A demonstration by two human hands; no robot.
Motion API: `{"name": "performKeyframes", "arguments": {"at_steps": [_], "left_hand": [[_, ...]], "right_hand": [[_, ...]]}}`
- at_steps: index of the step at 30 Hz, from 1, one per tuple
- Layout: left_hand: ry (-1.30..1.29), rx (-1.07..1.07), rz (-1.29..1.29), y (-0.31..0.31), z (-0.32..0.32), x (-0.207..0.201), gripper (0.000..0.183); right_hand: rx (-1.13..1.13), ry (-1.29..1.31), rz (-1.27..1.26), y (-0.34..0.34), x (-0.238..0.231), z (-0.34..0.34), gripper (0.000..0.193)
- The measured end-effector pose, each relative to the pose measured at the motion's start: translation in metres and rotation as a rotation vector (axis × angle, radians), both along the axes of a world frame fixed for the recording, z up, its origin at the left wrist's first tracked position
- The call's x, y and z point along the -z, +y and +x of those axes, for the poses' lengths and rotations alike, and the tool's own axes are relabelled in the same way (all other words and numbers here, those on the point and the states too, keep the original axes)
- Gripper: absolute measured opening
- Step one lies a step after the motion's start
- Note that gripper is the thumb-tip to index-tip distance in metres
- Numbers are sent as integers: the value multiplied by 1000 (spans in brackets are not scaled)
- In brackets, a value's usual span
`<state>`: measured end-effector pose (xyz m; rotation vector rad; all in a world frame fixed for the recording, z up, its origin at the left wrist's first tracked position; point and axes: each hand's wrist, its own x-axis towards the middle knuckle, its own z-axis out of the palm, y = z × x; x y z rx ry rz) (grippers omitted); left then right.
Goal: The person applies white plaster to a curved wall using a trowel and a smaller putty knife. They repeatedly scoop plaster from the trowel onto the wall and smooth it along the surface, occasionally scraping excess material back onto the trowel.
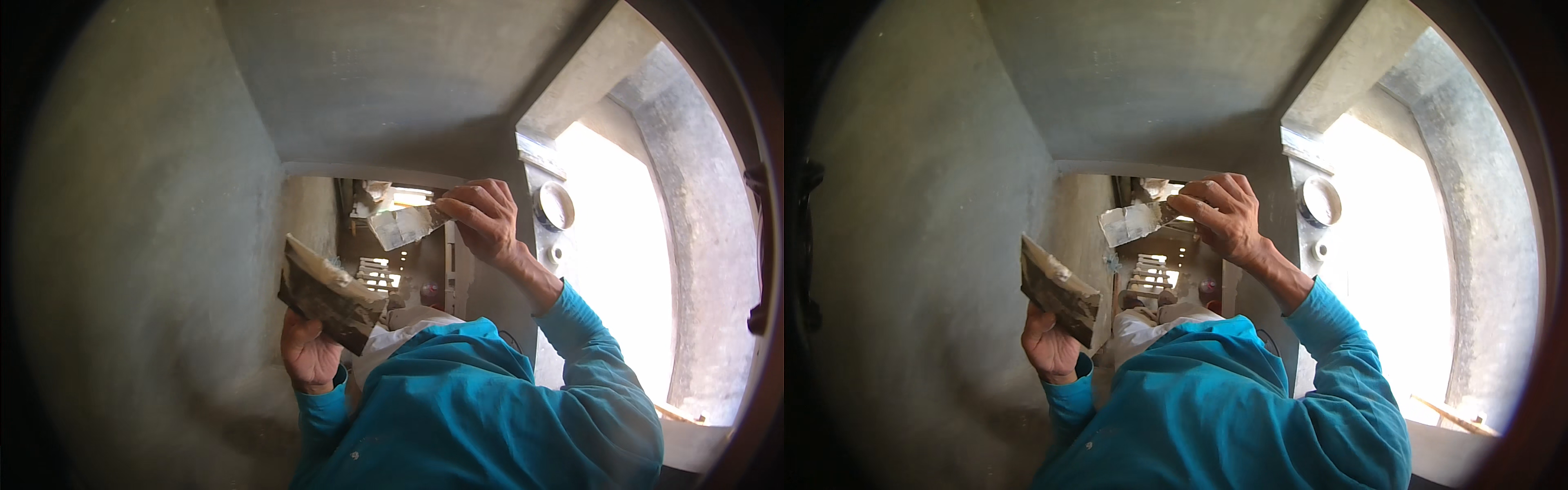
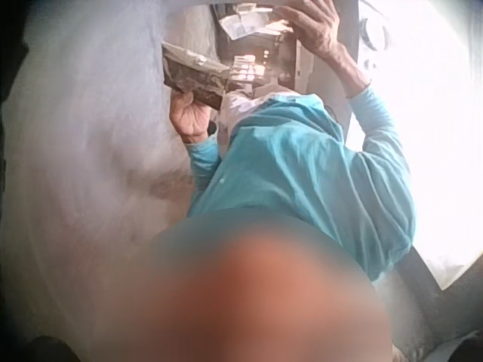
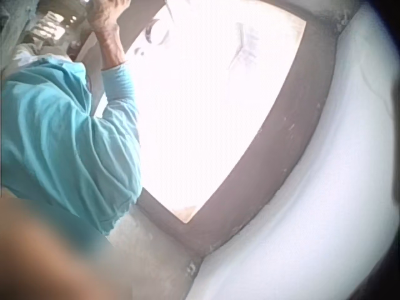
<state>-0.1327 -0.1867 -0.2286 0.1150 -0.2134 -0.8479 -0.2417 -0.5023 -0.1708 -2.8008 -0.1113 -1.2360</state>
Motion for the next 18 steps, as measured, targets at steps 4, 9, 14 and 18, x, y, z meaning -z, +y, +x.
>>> {"name": "performKeyframes", "arguments": {"at_steps": [4,9,14,18], "left_hand": [[-13,1,52,7,6,19,62],[13,-18,92,23,20,41,59],[-10,-47,123,28,27,44,56],[16,-56,155,27,23,45,53]], "right_hand": [[369,7,326,-50,21,-74,31],[1079,63,499,-140,53,-197,38],[1293,255,964,-190,112,-268,37],[1264,305,995,-224,153,-274,33]]}}
